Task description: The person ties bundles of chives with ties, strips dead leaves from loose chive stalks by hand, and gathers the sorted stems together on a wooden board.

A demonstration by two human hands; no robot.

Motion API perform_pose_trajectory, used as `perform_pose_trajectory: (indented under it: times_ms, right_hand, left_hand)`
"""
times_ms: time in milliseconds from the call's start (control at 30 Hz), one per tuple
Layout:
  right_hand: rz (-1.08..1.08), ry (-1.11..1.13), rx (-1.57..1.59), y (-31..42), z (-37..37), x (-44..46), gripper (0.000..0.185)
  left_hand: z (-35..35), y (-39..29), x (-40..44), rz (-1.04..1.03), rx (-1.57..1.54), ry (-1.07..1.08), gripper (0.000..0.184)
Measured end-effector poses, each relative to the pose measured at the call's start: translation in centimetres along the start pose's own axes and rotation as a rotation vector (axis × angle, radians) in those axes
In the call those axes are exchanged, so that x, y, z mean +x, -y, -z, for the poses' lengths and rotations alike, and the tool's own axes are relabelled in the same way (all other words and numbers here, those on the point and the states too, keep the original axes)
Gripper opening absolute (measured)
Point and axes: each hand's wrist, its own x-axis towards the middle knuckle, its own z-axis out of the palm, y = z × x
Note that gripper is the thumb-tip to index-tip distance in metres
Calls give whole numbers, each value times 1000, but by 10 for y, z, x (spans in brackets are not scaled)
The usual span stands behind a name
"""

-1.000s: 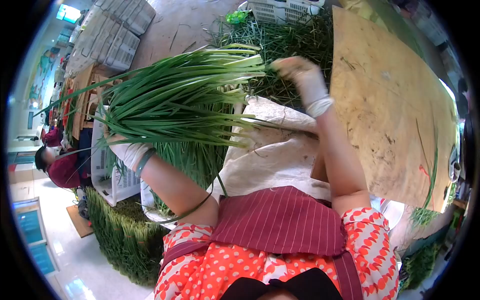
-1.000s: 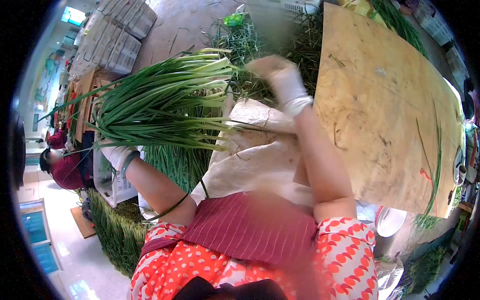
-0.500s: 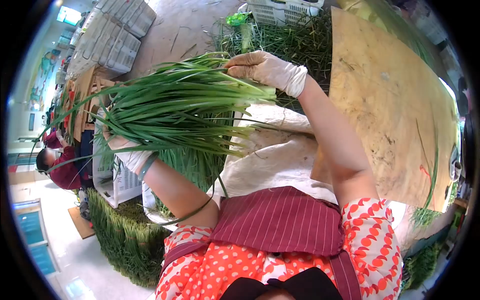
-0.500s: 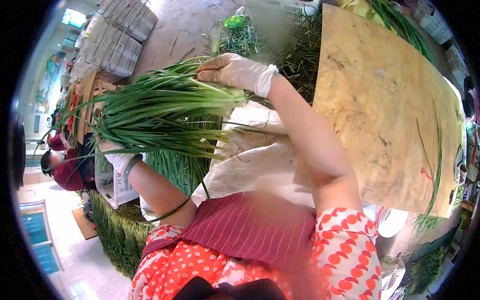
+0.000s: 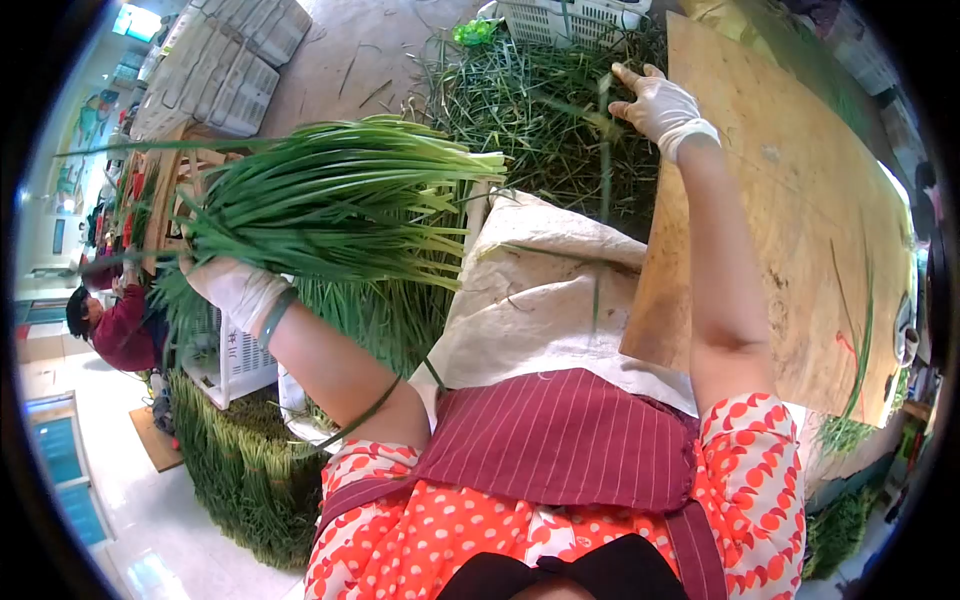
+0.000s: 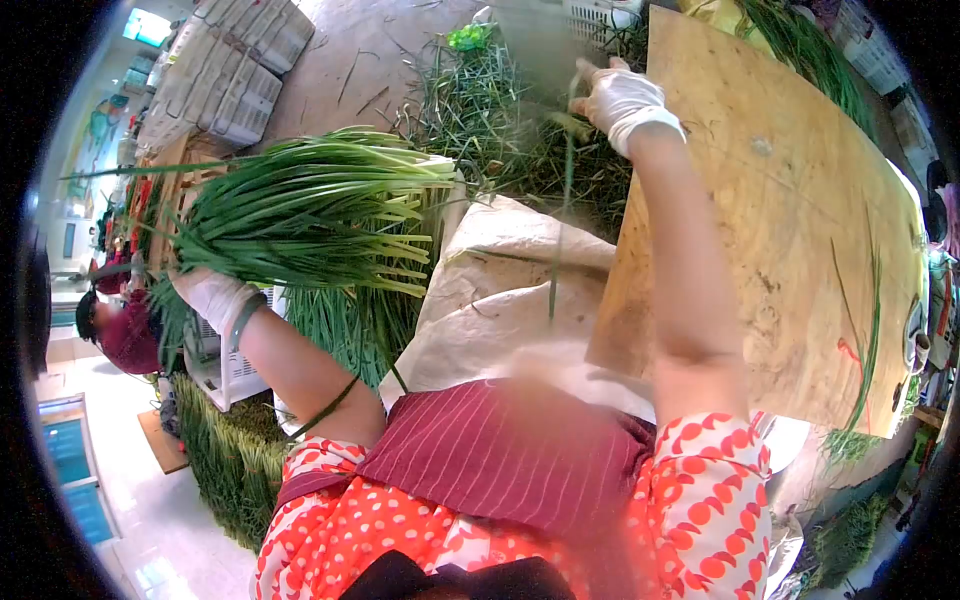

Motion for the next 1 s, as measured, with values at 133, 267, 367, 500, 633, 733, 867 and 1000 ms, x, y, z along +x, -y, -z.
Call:
perform_pose_trajectory:
  times_ms: [133, 267, 367, 500, 633, 733, 867, 1000]
  right_hand:
    - [504, -102, 478, 74, 35, -34, 82]
    - [709, -539, 527, 179, 29, -64, 114]
    - [677, -464, 655, 206, 38, -54, 108]
    - [790, -263, 791, 197, 62, -35, 78]
    - [922, 138, 702, 180, 93, -29, 57]
    - [957, 299, 716, 190, 95, -17, 48]
    - [946, 164, 748, 183, 90, -16, 63]
    - [436, 179, 1063, 114, 91, -28, 63]
  left_hand:
    - [-41, -5, -4, -14, 8, 158, 41]
    - [-87, -4, -15, 126, -347, 293, 29]
    - [-124, -13, -43, 20, -320, 270, 22]
    - [-134, -29, -46, 149, -219, 272, 23]
    - [-121, -34, -35, 89, -75, 534, 32]
    - [-117, -33, -31, 250, -159, 690, 31]
    - [-82, -6, -10, -488, 317, 808, 29]
    - [-39, 3, 20, -152, 315, 407, 39]
